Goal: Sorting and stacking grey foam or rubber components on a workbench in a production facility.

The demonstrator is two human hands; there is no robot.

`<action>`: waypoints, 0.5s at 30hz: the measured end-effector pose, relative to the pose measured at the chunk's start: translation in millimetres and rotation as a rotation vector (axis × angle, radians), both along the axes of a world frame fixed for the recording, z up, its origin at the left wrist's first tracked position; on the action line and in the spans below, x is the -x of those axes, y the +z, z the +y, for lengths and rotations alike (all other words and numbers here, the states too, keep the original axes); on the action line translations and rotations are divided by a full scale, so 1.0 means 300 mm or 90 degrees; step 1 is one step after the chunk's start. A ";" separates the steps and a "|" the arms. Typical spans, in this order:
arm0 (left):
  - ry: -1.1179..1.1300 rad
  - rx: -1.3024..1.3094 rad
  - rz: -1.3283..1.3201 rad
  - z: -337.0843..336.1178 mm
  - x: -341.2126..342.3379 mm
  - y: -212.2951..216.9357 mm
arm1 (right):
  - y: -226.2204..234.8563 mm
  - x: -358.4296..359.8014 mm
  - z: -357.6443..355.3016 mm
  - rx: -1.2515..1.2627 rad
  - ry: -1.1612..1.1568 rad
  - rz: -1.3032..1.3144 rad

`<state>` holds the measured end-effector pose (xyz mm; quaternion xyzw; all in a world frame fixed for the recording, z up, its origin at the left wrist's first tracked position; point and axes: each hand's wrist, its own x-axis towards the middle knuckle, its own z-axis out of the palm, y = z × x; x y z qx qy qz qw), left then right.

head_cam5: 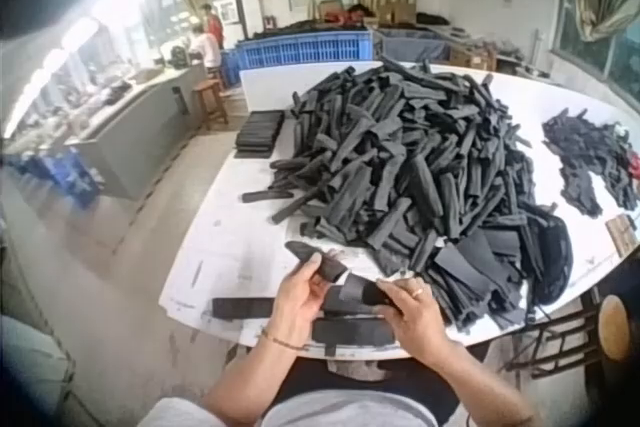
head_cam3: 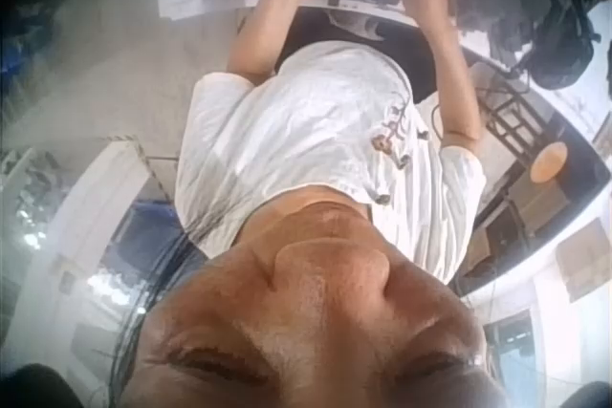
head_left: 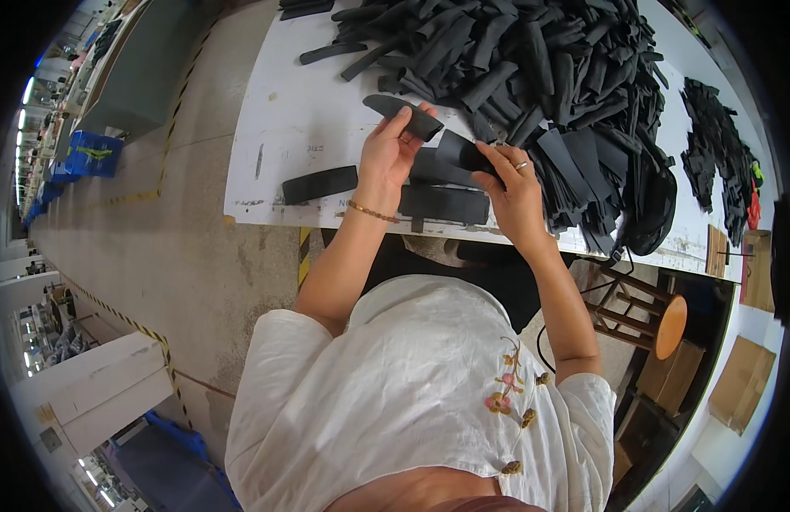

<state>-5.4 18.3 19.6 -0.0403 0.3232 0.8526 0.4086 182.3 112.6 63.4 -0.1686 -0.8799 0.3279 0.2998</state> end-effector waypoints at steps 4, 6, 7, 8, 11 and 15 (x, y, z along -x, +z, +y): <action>-0.019 -0.002 -0.001 0.001 -0.005 0.003 | 0.009 0.015 0.011 -0.153 -0.026 0.017; -0.021 -0.003 -0.007 0.005 -0.009 0.005 | 0.014 0.025 0.012 -0.168 -0.042 0.028; -0.022 -0.003 -0.013 0.006 -0.012 0.006 | 0.016 0.029 0.014 -0.180 -0.042 0.028; -0.022 -0.004 -0.013 0.007 -0.014 0.006 | 0.018 0.031 0.016 -0.191 -0.042 0.029; -0.030 -0.012 -0.009 0.008 -0.021 0.004 | 0.016 0.033 0.026 -0.218 -0.055 0.017; -0.043 -0.026 -0.031 0.006 -0.023 0.001 | 0.016 0.034 0.039 -0.241 -0.050 0.015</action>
